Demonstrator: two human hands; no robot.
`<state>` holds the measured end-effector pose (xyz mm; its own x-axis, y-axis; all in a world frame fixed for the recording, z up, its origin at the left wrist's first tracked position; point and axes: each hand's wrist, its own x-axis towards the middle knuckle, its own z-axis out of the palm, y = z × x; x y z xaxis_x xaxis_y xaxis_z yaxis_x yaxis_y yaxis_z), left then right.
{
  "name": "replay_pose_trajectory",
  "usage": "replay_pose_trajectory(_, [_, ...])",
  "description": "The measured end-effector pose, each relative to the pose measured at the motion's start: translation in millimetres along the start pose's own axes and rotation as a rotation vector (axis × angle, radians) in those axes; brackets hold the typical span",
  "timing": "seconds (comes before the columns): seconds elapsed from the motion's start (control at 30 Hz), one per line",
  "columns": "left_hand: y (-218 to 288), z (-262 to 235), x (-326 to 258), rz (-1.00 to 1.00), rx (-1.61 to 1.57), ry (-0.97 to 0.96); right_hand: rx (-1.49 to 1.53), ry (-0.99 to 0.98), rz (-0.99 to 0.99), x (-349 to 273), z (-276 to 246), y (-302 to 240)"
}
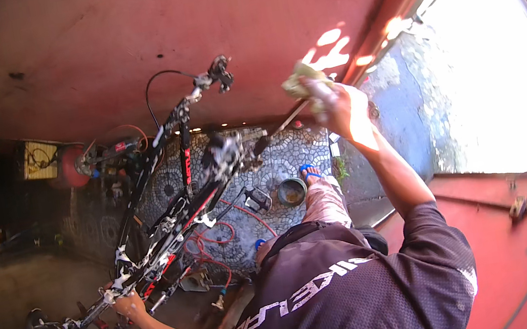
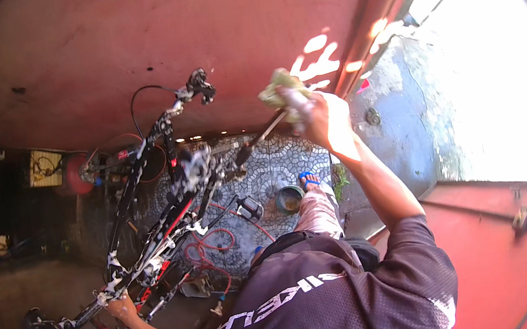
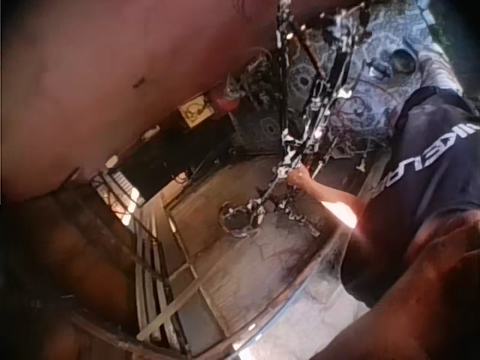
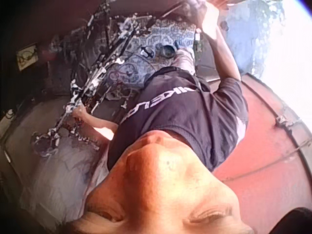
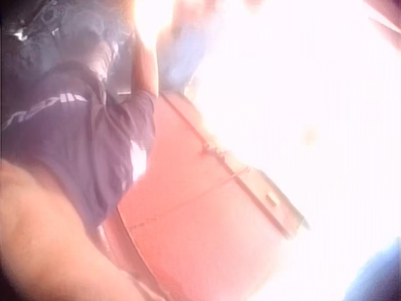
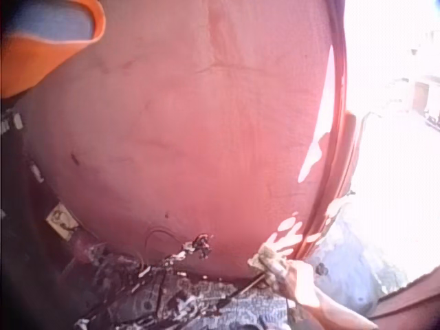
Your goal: The person scrubs a bicycle frame and handlebars with a soapy sponge, rinsing the sponge in a bucket and continuing to clean various parts of the bike. The person then uses a blue brush to scrub the handlebars and brake levers.
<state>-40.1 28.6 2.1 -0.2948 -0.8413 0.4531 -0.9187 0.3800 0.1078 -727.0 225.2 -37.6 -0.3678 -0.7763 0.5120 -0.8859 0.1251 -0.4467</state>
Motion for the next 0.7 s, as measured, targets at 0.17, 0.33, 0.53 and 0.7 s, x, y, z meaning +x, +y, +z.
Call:
replay_pose_trajectory(0.17, [-35.8, -1.4, -17.1, -0.134, 0.421, -0.253, 0.302, -0.54, 0.172, -29.7, 21.1, 12.3])
replay_pose_trajectory(0.33, [3.5, 19.8, -17.0, -0.332, 0.552, -0.351, 0.67, -0.702, -0.088, 41.9, -67.0, 5.5])
replay_pose_trajectory(0.53, [79.2, 16.6, -84.9, -0.657, 0.366, -0.019, 0.831, -0.429, 0.055, 175.4, -112.7, 55.7])
replay_pose_trajectory(0.7, [408.0, 32.4, -38.5, -0.922, -1.073, 0.589, 0.947, -0.201, -0.264, 203.2, -53.7, 79.3])
